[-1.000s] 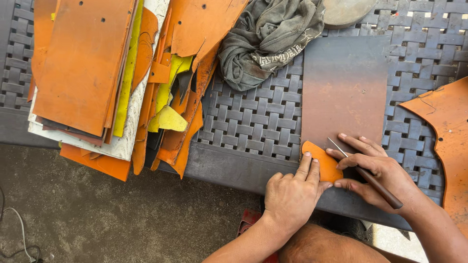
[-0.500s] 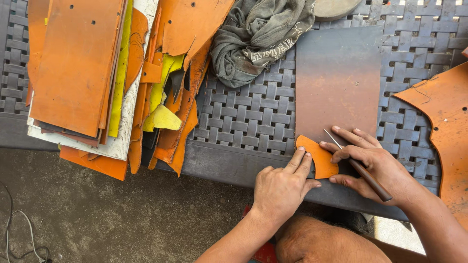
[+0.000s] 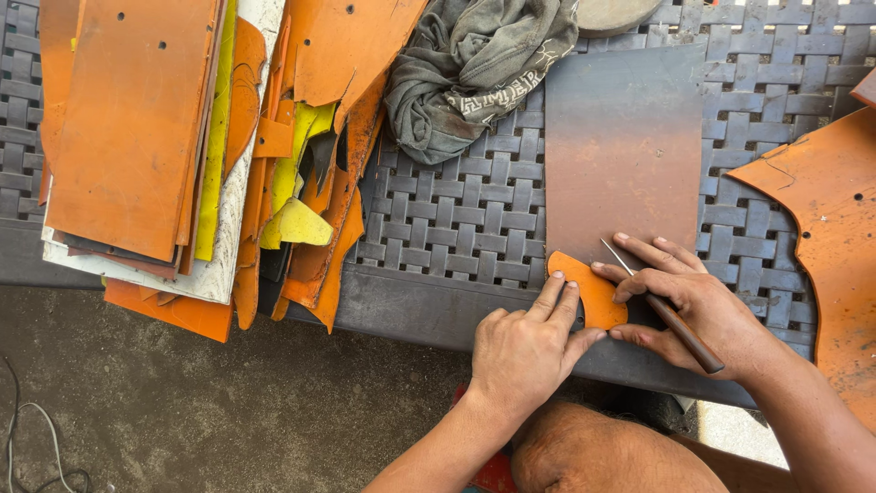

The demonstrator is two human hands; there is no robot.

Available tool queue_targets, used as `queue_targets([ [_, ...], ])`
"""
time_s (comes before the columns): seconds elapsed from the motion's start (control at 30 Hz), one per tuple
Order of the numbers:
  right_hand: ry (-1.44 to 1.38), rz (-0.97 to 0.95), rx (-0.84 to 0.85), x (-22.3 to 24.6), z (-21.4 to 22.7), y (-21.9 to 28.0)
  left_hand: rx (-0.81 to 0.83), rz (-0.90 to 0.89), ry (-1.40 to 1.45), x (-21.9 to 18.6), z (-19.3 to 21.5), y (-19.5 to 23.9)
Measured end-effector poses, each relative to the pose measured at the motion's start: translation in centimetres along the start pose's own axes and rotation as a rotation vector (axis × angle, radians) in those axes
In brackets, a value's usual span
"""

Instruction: The person uses a knife to cut shapes from orange and brown leather sheets on a woven plastic table. They repeatedly trace around a small template and cut out the pieces, placing the cutouts aside.

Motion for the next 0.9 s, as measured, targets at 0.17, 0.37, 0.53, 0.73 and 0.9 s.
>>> queue_targets([
  [0.17, -0.004, 0.019, -0.013, 0.1, 0.2, -0.1, 0.049, 0.083, -0.078, -0.9, -0.3, -0.5],
  [0.37, -0.025, 0.038, -0.034, -0.2, 0.2, 0.1, 0.107, 0.123, -0.136, -1.7, -0.4, -1.2],
  [0.53, -0.042, 0.0, -0.034, -0.6, 0.0, 0.3, 0.144, 0.14, -0.141, -1.9, -0.4, -1.5],
  [0.73, -0.04, -0.015, -0.006, -1.7, -1.1, 0.7, 0.159, 0.144, -0.184, -1.9, -0.8, -1.4],
  [0.9, -0.182, -0.032, -0.116, -2.6, 0.3, 0.5, 0.209, 0.141, -0.321, -2.6, -2.6, -1.4],
])
Point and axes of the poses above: each hand's wrist, its own y-axis away from the middle knuckle, its own z-axis out of the back of the hand, x = y × z, the point moved 5 cm from there along -y, towards the middle knuckle, and after that the axes turned 14 degrees about y, right-handed, at the moved point
